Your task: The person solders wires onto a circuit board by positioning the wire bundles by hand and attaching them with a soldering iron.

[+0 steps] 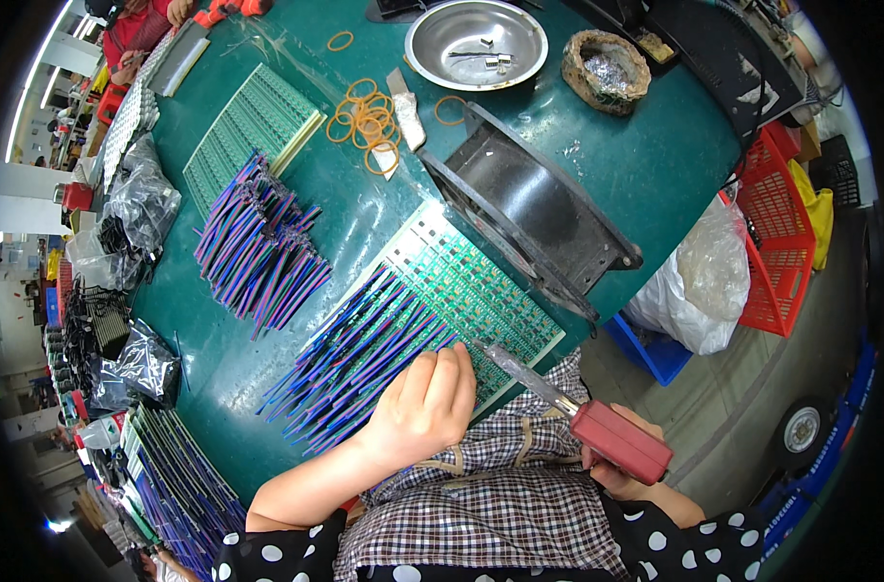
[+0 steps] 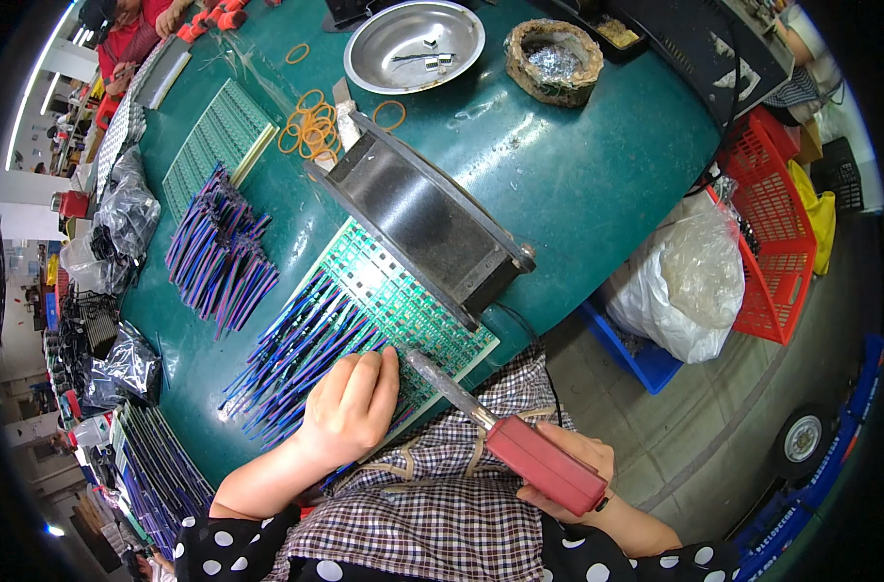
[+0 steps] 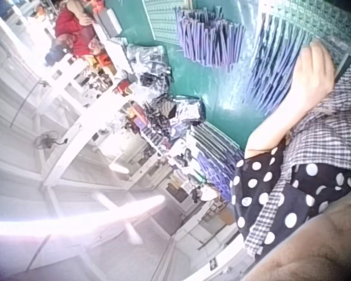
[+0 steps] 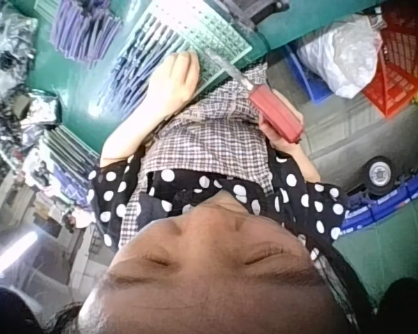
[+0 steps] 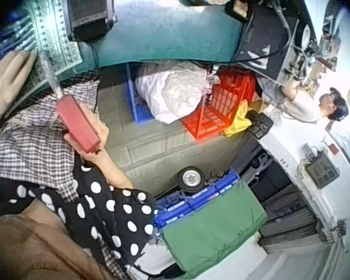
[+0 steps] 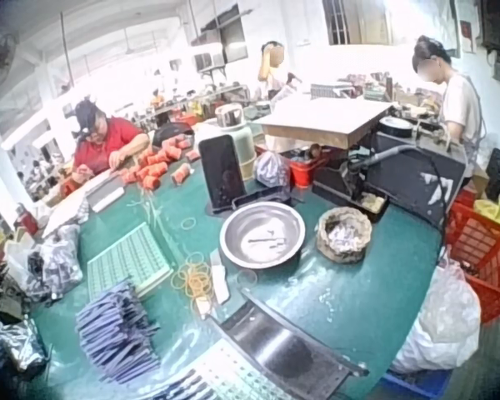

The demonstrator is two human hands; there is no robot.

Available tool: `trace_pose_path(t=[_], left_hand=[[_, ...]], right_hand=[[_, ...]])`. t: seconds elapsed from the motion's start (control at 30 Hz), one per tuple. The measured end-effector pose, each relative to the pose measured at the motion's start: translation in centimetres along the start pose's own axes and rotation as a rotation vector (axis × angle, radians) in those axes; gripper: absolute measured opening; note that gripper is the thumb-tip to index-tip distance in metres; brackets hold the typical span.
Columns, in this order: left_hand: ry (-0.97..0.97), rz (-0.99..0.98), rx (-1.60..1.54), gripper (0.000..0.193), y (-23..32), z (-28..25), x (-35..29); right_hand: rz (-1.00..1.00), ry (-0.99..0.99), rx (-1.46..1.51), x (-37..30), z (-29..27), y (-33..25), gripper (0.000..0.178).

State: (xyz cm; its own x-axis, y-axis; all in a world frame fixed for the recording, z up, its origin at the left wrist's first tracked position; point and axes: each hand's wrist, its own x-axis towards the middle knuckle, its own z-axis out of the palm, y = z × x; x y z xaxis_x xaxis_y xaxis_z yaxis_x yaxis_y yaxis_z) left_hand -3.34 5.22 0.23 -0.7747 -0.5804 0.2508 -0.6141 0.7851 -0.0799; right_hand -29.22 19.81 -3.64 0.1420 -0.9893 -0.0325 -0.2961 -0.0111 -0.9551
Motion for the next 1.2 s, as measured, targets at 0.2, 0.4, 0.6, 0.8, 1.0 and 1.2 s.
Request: trace_pose_path(t=[0.2, 0.4, 0.6, 0.8, 1.0, 1.2], left_hand=[[-0.023, -0.042, 0.03, 0.033, 0.5, -0.4, 0.1], [0.011, -0.369, -0.295, 0.019, -1.4, -2.5, -0.4], [0.241, -0.75, -0.006, 0.006, -10.1, -1.5, -2.5], [0.208, -0.737, 0.078, 0.005, -11.0, -0.3, -2.1], [0.302, -0.782, -0.124, 0.007, -11.2, -0.4, -2.7], [0.324, -0.807, -0.27, 0.008, -11.6, -0.7, -3.2]], right_hand=[[0.137, 0.159, 0.099, -1.2, 0.4, -0.1, 0.064], [0.232, 0.28, 0.433, -0.2, 1.3, -1.0, 0.062], [0.2, 0.266, 0.455, -0.7, 1.5, -0.3, 0.064], [0.152, 0.254, 0.061, -1.9, 1.5, 1.0, 0.06], [0.267, 0.235, 0.435, -1.0, 1.2, -0.8, 0.058], [0.198, 0.23, 0.002, -2.1, 1.5, 0.6, 0.055]])
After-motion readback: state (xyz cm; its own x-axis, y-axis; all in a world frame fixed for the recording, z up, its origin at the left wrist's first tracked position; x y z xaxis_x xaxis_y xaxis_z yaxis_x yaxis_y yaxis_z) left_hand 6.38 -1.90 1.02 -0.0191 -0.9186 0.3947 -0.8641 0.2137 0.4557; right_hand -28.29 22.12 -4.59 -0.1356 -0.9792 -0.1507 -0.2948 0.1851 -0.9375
